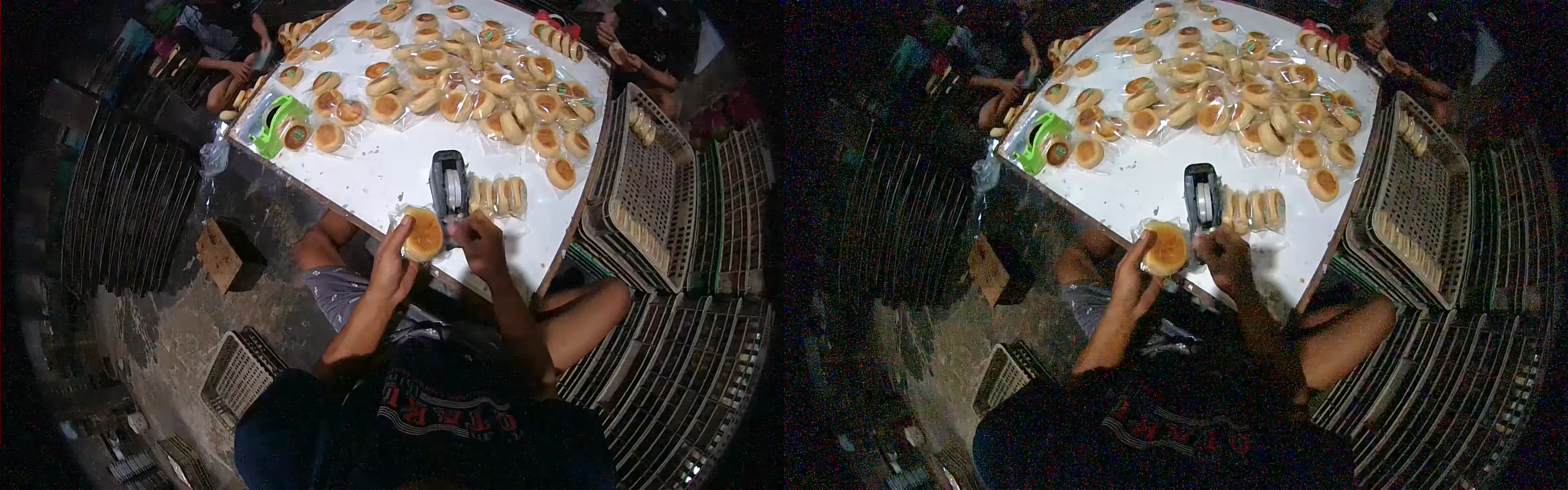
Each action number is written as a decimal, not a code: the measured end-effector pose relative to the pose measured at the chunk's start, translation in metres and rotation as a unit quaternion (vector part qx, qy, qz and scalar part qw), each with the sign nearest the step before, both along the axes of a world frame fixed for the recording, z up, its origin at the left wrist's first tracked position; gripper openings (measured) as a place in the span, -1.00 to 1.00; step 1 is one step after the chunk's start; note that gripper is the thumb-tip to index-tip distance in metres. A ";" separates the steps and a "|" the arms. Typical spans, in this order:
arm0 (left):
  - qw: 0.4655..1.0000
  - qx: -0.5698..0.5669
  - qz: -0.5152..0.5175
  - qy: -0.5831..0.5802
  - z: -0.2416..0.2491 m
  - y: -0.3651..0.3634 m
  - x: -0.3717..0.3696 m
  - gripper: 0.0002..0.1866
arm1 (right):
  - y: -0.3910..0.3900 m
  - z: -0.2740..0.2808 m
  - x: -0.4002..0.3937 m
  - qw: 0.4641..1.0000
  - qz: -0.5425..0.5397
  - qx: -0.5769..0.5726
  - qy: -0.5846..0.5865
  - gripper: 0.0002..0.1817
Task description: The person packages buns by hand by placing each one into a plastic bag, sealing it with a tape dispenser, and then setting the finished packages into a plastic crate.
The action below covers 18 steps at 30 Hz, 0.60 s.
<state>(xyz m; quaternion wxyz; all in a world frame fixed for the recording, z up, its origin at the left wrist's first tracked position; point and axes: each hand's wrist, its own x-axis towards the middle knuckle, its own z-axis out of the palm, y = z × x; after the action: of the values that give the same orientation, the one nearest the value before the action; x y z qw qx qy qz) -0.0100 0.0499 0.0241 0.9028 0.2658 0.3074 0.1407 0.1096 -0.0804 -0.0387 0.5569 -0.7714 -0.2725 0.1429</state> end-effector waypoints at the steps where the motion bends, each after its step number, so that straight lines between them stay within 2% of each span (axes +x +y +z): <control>1: 1.000 0.001 -0.008 0.000 -0.001 0.002 -0.001 -0.60 | -0.007 -0.005 -0.001 0.999 0.015 -0.045 -0.019 -0.65; 3: 0.999 0.016 -0.048 -0.004 -0.006 0.006 -0.001 -0.57 | -0.025 -0.031 0.004 0.989 0.036 -0.134 -0.059 -0.64; 5: 0.994 0.044 -0.103 -0.012 -0.013 0.010 0.003 -0.52 | -0.037 -0.049 0.016 0.982 0.016 -0.174 -0.070 -0.64; 6: 0.991 0.046 -0.120 0.022 0.005 0.006 0.004 -0.41 | -0.038 -0.032 0.020 0.980 0.028 -0.186 -0.066 -0.63; 7: 0.987 0.076 -0.138 0.009 0.000 0.005 0.004 -0.39 | -0.042 -0.014 0.016 0.977 0.042 -0.201 -0.052 -0.63; 8: 0.982 0.104 -0.158 0.000 -0.009 0.002 0.004 -0.37 | -0.041 0.012 0.016 0.983 0.062 -0.175 0.000 -0.64; 11: 0.947 0.234 -0.221 0.013 -0.016 -0.011 0.015 -0.30 | -0.034 0.092 0.009 0.989 0.134 -0.032 0.044 -0.66; 13: 0.928 0.281 -0.243 0.013 -0.009 -0.023 0.018 -0.29 | -0.036 0.089 0.013 0.977 0.180 -0.019 0.115 -0.57; 14: 0.924 0.269 -0.271 0.007 -0.011 -0.025 0.019 -0.31 | -0.036 0.088 0.018 0.968 0.204 -0.011 0.148 -0.53; 17: 0.908 0.216 -0.358 0.000 -0.009 -0.022 0.022 -0.39 | -0.044 0.051 0.041 0.976 0.119 -0.180 0.023 -0.57; 18: 0.918 0.209 -0.336 0.011 0.003 -0.026 0.023 -0.47 | -0.053 0.025 0.045 0.984 0.113 -0.103 0.096 -0.47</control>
<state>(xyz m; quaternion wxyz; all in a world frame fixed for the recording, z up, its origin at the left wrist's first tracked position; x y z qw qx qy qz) 0.0125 0.0239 0.0275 0.8176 0.5372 0.1736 -0.1130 0.1546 -0.1334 -0.0132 0.4779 -0.7718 -0.2873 0.3057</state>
